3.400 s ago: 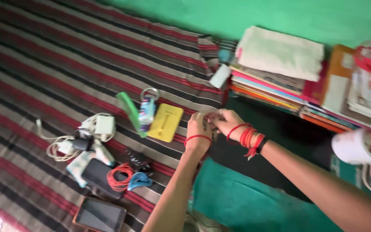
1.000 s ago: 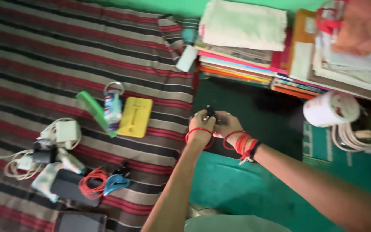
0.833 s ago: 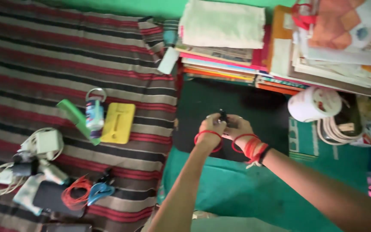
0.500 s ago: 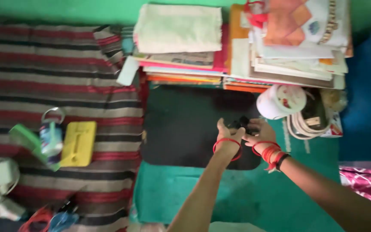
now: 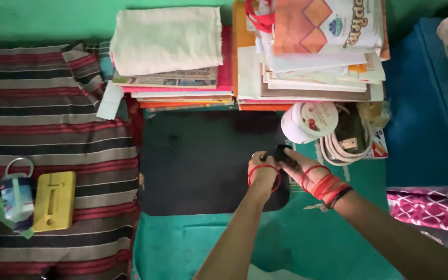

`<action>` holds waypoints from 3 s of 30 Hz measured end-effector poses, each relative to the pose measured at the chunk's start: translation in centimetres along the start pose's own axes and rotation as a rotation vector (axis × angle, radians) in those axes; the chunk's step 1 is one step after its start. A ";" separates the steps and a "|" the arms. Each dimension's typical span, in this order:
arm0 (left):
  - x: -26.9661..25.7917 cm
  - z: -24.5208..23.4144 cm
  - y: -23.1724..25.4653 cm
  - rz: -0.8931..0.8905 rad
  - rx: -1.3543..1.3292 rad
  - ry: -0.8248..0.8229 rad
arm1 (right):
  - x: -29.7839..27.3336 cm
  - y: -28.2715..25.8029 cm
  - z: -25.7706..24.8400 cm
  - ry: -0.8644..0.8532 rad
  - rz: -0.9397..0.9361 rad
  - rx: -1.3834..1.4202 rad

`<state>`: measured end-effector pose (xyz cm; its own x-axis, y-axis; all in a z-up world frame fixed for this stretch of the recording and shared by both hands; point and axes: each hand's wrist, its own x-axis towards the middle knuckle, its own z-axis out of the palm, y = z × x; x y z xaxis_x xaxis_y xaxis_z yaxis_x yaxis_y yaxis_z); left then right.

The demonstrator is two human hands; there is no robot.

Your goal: The person picks up various small items from a striped surface and places them onto a nearby table. Items handled include a white container, a black adapter, a blue clip, a green comb, a yellow case, a small bottle, a white ring, and several white chargers with cables. The person also briefly adjusts a folded cloth on the table.

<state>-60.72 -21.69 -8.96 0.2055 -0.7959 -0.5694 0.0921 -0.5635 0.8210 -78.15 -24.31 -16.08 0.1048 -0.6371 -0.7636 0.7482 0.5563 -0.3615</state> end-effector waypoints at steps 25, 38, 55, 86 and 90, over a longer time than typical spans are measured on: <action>4.9 10.5 -8.4 0.520 1.105 -0.489 | 9.3 -5.6 -12.8 0.372 -0.323 -2.210; 0.6 6.9 0.7 -0.083 0.342 -0.284 | 20.4 -5.4 -23.7 0.331 0.009 -0.520; 4.2 -2.3 -1.8 0.179 0.094 -0.015 | 8.9 5.6 1.2 -0.367 0.147 -0.170; -11.3 -51.7 -4.6 0.174 0.338 0.647 | -8.5 48.3 31.2 -0.558 0.241 -1.114; -10.3 -55.5 -8.7 0.019 0.755 0.827 | -6.7 53.1 31.4 -0.546 0.302 -1.297</action>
<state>-9.52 3.68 -7.87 0.8107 -0.5725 -0.1226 -0.4754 -0.7659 0.4328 -18.56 -7.22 -13.40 0.6042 -0.3652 -0.7082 -0.4299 0.5989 -0.6756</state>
